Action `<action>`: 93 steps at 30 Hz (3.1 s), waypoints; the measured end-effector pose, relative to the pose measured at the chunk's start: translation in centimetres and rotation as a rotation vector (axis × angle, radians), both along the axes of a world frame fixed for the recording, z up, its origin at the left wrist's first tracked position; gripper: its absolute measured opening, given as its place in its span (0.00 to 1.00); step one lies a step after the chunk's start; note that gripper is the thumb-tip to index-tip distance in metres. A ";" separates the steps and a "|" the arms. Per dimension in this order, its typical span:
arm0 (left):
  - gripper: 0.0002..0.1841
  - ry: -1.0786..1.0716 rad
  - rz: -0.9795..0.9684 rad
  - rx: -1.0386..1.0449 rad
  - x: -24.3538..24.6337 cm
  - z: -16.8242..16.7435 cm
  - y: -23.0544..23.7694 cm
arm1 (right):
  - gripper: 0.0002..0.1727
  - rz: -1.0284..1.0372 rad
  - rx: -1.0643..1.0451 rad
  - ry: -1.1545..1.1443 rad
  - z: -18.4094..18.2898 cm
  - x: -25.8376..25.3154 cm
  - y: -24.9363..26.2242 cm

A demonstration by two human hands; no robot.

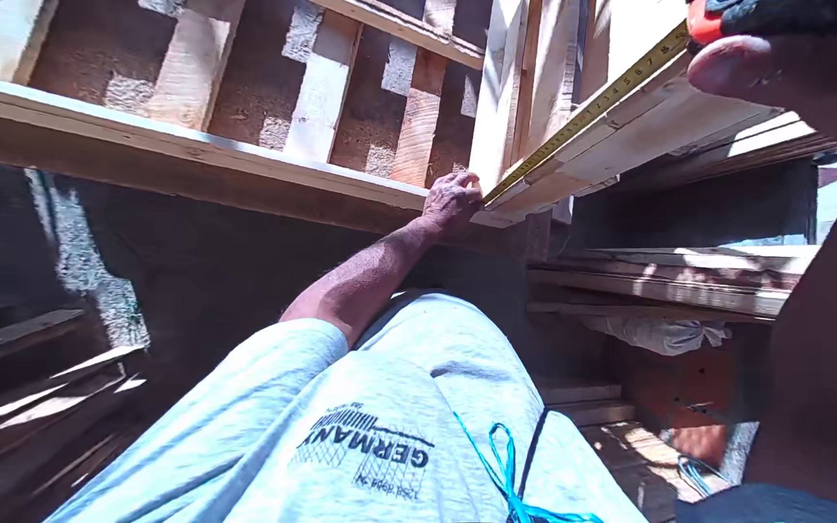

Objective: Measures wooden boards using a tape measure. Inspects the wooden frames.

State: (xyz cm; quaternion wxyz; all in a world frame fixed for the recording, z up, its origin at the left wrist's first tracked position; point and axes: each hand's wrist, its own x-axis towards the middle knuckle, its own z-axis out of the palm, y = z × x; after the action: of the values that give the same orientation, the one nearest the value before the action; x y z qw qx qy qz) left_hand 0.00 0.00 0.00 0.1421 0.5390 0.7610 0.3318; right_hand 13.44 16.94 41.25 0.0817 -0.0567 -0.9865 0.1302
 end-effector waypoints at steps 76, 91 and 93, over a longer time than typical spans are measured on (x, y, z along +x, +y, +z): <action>0.10 0.064 -0.082 0.059 -0.5 -0.2 0.7 | 0.27 0.219 -0.079 0.603 -5.5 -1.2 0.2; 0.11 0.036 -0.082 0.056 -0.6 -0.6 0.4 | 0.23 0.241 -0.102 0.603 -5.5 -1.1 0.0; 0.12 0.032 -0.076 0.054 -0.6 -0.4 0.3 | 0.22 0.223 -0.098 0.613 -5.7 -0.8 0.2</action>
State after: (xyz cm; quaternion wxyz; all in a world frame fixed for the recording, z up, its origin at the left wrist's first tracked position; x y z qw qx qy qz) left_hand -0.60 0.30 -0.38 0.1278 0.5764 0.7330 0.3377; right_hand 12.60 17.15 35.53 0.3571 0.0894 -0.9088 0.1965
